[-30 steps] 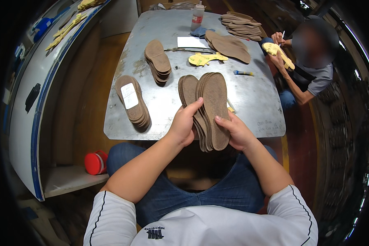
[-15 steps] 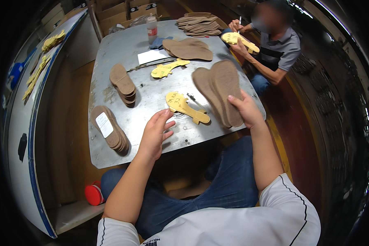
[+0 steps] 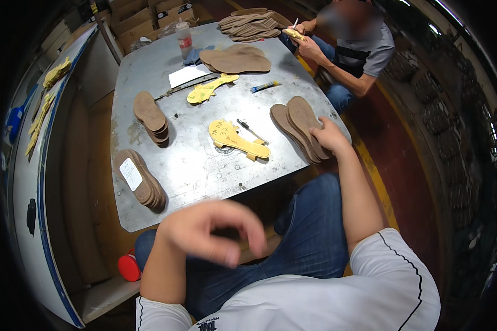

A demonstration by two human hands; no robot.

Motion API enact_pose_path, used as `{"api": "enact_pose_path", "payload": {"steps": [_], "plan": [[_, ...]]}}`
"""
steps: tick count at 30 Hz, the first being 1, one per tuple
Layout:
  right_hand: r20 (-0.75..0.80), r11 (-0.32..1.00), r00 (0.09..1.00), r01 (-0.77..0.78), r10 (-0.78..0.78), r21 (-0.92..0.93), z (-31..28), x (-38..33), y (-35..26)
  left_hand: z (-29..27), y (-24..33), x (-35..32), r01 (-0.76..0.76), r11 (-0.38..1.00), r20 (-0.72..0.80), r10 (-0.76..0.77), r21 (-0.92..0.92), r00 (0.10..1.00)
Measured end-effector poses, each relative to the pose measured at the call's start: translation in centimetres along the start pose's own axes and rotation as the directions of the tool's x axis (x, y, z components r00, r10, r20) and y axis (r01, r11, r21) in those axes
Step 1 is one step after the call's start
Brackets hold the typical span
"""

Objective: The person marks a yellow insole template with a pen, then repeatedly picks up brown insoles, aligns them, and stacks them into neat piles on the table. The person also places a small white card into one stack.

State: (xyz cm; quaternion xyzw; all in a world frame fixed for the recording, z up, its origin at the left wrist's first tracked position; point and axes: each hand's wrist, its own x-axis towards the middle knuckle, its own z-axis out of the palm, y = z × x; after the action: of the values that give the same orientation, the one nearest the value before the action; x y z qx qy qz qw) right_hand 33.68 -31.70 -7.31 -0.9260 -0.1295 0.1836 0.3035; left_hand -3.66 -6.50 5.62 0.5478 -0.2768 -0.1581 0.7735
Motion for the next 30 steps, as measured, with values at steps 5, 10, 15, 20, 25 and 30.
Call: {"api": "enact_pose_path", "payload": {"steps": [5,10,15,20,25,30], "plan": [[-0.172,0.987,0.983,0.04,-0.067,-0.159,0.5,-0.3,-1.4,7.4,2.4,1.7,-0.316,0.881,0.616,0.472,-0.351,0.631],[-0.14,0.981,0.988,0.037,-0.064,-0.188,1.0,-1.4,-3.2,8.9,3.3,0.0,-0.077,0.92,0.682,0.339,-0.383,0.649],[-0.092,0.971,0.995,0.018,-0.041,-0.237,0.8,-1.9,-3.4,8.8,3.0,-0.9,-0.073,0.934,0.795,0.336,-0.349,0.504],[-0.241,0.99,0.969,0.023,-0.057,-0.141,0.6,-0.3,-1.6,7.5,3.8,-1.5,-0.023,0.976,0.87,0.202,-0.214,0.45],[-0.439,0.997,0.897,0.074,-0.052,0.034,-1.3,1.1,0.2,7.2,3.9,-1.1,-0.041,0.988,0.764,0.144,-0.152,0.629],[-0.404,0.974,0.911,-0.162,0.085,-0.159,-2.2,1.0,1.8,8.3,3.9,-0.9,-0.082,0.977,0.784,0.208,-0.198,0.586]]}}
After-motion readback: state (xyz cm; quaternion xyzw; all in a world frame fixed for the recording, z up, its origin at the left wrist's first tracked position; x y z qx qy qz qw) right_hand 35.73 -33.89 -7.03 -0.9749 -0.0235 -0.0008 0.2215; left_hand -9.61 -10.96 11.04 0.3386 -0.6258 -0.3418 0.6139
